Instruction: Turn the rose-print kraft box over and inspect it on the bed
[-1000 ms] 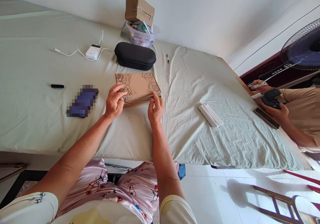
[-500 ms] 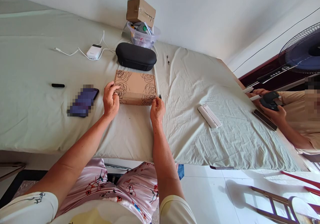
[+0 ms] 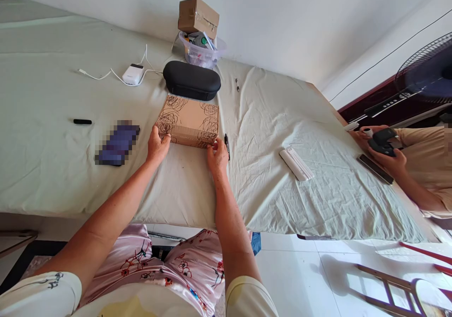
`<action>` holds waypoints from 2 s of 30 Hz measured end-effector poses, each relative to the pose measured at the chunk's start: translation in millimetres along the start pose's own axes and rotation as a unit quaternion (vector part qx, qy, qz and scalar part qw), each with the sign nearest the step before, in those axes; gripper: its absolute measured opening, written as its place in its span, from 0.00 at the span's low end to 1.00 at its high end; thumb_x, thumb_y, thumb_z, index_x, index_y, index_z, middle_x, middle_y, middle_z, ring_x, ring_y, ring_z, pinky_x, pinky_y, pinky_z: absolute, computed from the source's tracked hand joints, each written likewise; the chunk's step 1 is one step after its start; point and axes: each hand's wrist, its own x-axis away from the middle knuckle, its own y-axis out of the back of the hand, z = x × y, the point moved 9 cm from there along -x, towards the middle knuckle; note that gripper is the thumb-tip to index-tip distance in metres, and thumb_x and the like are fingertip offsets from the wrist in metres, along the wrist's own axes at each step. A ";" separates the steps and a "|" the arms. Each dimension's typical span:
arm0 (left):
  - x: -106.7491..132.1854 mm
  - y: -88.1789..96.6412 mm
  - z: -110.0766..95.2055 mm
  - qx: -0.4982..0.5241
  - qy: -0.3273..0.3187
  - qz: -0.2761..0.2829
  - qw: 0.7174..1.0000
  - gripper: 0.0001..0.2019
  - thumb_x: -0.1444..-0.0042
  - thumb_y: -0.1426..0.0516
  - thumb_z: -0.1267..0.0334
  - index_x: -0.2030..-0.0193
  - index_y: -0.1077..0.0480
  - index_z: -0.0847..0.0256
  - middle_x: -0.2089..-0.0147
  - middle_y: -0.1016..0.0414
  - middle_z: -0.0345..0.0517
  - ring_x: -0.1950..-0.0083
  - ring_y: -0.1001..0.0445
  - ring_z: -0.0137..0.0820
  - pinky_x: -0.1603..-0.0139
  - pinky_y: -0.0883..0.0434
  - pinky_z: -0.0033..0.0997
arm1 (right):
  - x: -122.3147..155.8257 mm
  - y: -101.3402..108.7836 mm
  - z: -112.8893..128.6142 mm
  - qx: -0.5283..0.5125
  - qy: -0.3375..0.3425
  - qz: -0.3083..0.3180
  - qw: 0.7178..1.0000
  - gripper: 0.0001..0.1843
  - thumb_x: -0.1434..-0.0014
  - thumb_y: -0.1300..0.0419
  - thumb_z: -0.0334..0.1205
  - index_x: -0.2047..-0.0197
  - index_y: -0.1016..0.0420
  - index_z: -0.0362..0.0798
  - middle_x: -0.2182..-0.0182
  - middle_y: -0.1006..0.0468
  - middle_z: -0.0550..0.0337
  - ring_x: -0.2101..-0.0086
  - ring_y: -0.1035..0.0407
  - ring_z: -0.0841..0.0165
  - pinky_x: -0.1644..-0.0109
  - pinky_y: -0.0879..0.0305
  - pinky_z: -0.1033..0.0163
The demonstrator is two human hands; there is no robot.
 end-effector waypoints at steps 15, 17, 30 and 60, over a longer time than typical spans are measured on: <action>-11.8 5.2 34.0 0.016 0.011 -0.062 0.998 0.19 0.40 0.38 0.64 0.43 0.35 0.58 0.44 0.22 0.56 0.42 0.20 0.42 0.34 0.24 0.50 | 3.7 -3.0 12.0 0.006 -0.022 0.052 0.998 0.13 0.43 0.39 0.49 0.60 0.33 0.51 0.67 0.24 0.60 0.66 0.30 0.66 0.56 0.30 0.56; -12.7 3.0 36.6 0.044 0.009 -0.055 0.997 0.19 0.38 0.39 0.63 0.42 0.37 0.58 0.42 0.23 0.56 0.39 0.21 0.41 0.30 0.26 0.49 | 4.6 -2.6 16.7 0.005 -0.023 0.058 0.998 0.13 0.45 0.39 0.50 0.64 0.36 0.52 0.68 0.25 0.61 0.67 0.32 0.67 0.57 0.33 0.58; -8.5 6.6 19.8 -0.001 0.003 -0.047 0.999 0.17 0.38 0.39 0.65 0.43 0.32 0.59 0.42 0.23 0.57 0.39 0.22 0.46 0.34 0.24 0.53 | 4.2 2.6 21.9 -0.006 -0.028 0.043 0.999 0.16 0.44 0.39 0.53 0.62 0.37 0.52 0.67 0.26 0.60 0.66 0.31 0.66 0.55 0.32 0.56; 42.5 -20.7 -53.9 -0.051 -0.268 0.052 0.961 0.28 0.28 0.41 0.54 0.23 0.35 0.51 0.13 0.59 0.58 0.14 0.49 0.56 0.20 0.35 0.58 | 46.7 6.4 110.4 -0.020 0.257 0.024 0.966 0.17 0.24 0.46 0.49 0.52 0.19 0.50 0.58 0.15 0.50 0.57 0.20 0.62 0.52 0.22 0.53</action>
